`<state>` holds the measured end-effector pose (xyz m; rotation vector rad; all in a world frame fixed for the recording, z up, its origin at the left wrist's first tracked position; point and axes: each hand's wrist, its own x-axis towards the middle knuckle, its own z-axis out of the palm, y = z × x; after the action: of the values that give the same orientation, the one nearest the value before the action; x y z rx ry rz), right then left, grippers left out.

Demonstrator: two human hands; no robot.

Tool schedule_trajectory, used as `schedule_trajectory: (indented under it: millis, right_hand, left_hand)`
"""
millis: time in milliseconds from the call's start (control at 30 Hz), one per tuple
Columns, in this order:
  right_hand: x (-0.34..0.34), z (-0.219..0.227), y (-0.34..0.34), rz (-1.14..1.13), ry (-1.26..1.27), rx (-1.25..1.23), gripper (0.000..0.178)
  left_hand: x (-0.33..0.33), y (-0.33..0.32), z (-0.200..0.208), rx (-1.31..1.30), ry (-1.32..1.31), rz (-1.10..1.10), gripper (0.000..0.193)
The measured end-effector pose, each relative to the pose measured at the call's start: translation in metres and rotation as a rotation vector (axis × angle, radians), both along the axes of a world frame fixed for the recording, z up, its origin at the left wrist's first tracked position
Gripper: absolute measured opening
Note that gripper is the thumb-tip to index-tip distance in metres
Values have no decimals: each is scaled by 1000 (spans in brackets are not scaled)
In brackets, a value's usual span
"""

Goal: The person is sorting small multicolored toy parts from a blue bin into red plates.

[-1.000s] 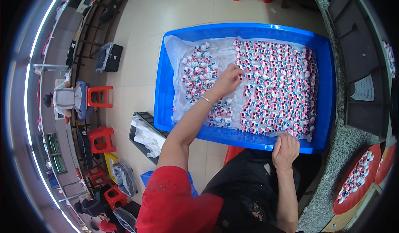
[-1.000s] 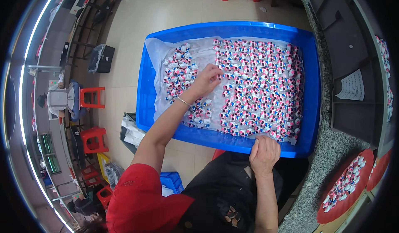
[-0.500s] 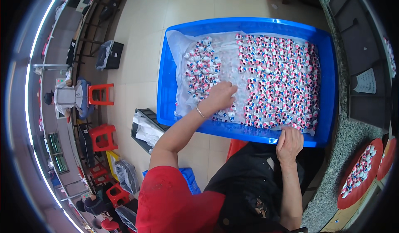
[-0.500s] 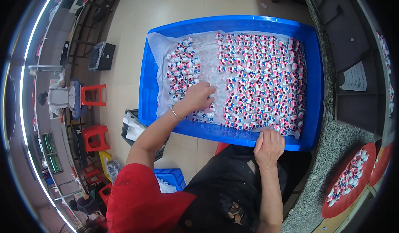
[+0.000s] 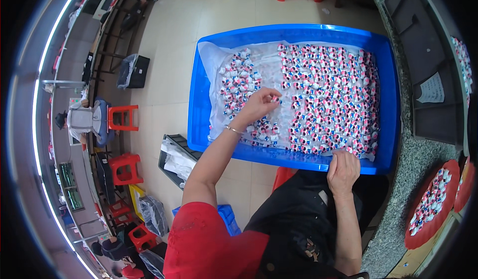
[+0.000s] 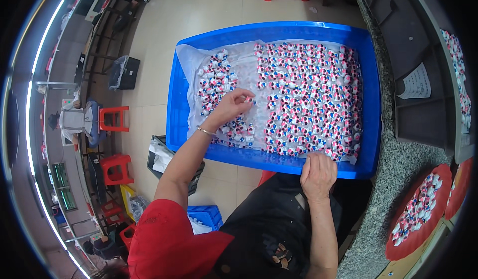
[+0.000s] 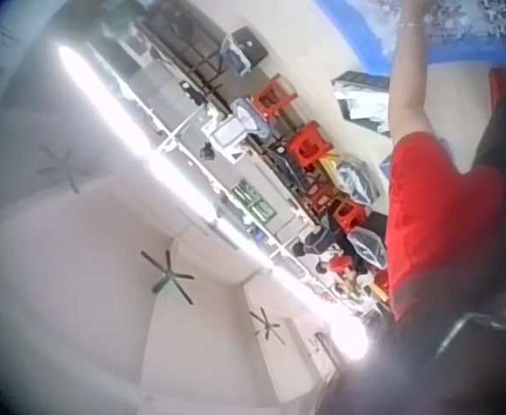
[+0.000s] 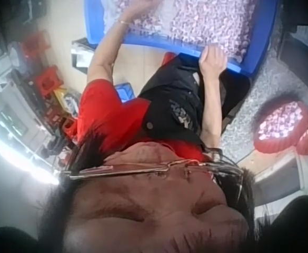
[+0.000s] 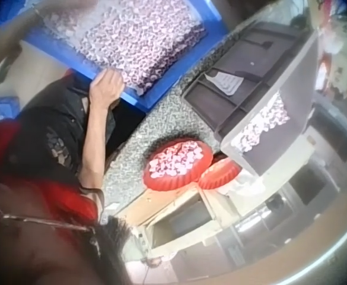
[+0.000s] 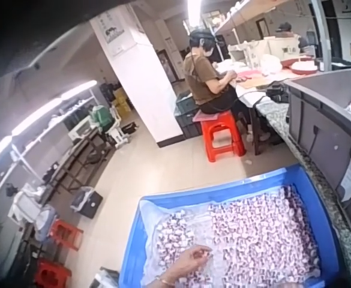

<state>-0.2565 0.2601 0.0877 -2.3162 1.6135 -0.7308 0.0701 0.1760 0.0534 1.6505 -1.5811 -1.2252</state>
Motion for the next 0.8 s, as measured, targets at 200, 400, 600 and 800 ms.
schedule_trajectory:
  millis: [200,400,600,800]
  right_hand:
    - [3,1,-1,9,-14,-13,7]
    - [0,2,1,4,3,14,8]
    - [3,0,-1,5,-9,-1,8]
    - [1,1,-2,-19,31,-18,7]
  left_hand:
    - [-8,-21,-39,-45,53,96,29]
    - [-14,-23,-50,-281,-126,42,35]
    - [-7,-17,-42,-262,-11,121,30]
    - [1,24,4,-224,-394,-367,26]
